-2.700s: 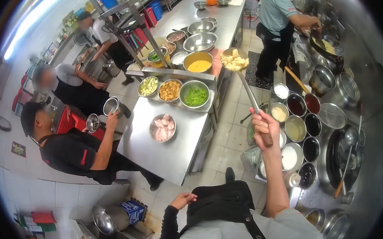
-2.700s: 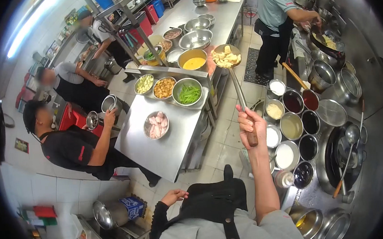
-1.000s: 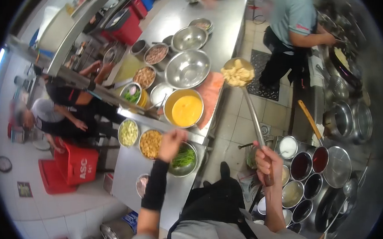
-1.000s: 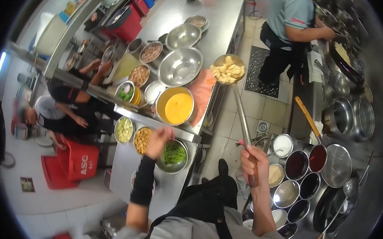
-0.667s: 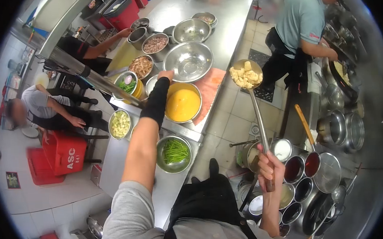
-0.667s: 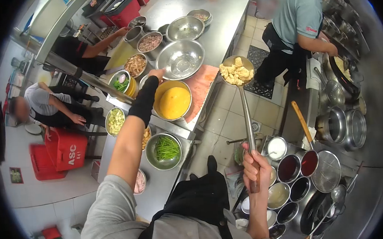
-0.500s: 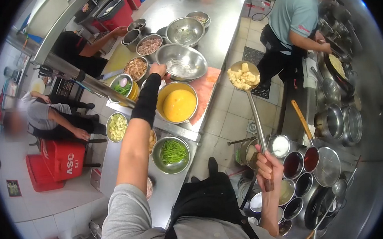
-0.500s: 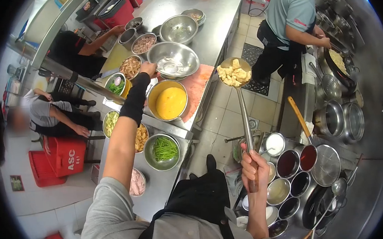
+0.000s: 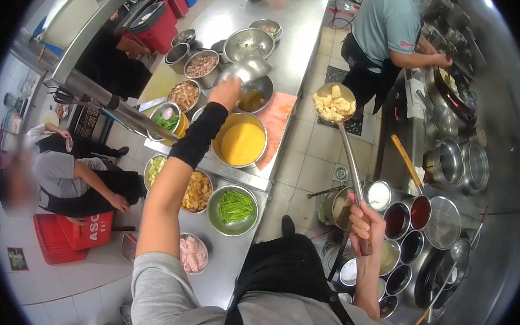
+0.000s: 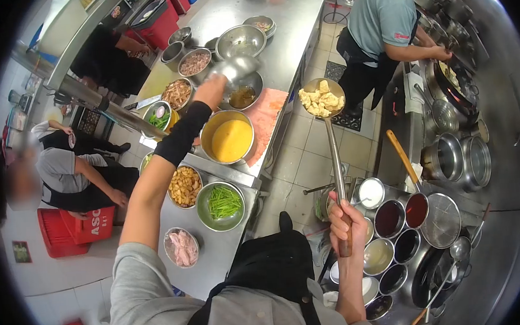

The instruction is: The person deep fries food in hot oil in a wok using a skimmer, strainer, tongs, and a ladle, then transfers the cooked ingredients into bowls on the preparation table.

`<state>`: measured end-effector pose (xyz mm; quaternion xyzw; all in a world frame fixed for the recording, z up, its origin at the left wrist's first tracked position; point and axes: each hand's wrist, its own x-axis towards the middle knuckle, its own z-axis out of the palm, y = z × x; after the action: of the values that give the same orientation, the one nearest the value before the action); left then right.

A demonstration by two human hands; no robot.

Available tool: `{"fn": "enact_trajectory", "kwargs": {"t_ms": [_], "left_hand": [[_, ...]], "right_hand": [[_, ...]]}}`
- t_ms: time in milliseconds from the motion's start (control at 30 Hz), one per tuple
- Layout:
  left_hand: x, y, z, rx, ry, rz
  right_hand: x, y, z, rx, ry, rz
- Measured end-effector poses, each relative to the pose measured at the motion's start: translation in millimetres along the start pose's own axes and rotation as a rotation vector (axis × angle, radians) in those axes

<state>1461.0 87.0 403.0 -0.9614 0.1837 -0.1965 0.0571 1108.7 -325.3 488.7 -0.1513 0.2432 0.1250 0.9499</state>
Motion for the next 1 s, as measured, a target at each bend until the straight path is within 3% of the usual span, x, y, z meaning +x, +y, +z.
{"fn": "enact_trajectory", "kwargs": {"t_ms": [133, 233, 300, 367, 467, 567, 667, 767, 800, 900, 1000], "left_hand": [[-2.4, -40.1, -7.8, -0.306, 0.145, -0.371], [-19.9, -49.3, 25.5, -1.068, 0.094, -0.846], [-30.1, -49.8, 50.1, -1.346, -0.037, -1.056], [-43.4, -22.3, 42.5, -1.434, 0.041, -1.346], [-99.6, -4.5, 37.1, -0.965, 0.28, -0.957], [-175.3, 57.9, -55.7, -0.85, 0.326, -0.705], [-253.2, 126.8, -184.9, -1.32, -0.024, -0.687], [-343.5, 156.2, -243.5, -1.524, -0.33, -0.473], [-371.5, 162.6, -265.9, -1.542, -0.365, -0.493], [-449.8, 175.4, -315.2, -1.628, -0.303, -0.64], [-503.6, 176.8, -344.6, -1.665, -0.226, -0.663]], "right_hand": [[3.7, 0.7, 7.7, -0.076, -0.005, 0.008], [18.0, 4.2, 20.8, -0.148, -0.037, 0.037], [30.9, 8.0, 32.4, -0.224, -0.065, 0.056], [47.4, 13.9, 46.3, -0.319, -0.093, 0.063], [81.0, 22.1, 60.7, -0.41, -0.156, 0.107], [126.9, 35.8, 72.4, -0.594, -0.195, 0.126], [154.0, 77.2, 90.9, -1.462, -0.128, -0.243], [180.1, 117.4, 46.6, -1.913, -0.177, -1.188], [174.2, 122.0, 35.0, -1.923, -0.16, -1.209], [95.6, 151.6, 45.9, -1.366, -0.083, -0.56], [46.5, 163.3, 24.6, -0.572, -0.314, -0.135]]}}
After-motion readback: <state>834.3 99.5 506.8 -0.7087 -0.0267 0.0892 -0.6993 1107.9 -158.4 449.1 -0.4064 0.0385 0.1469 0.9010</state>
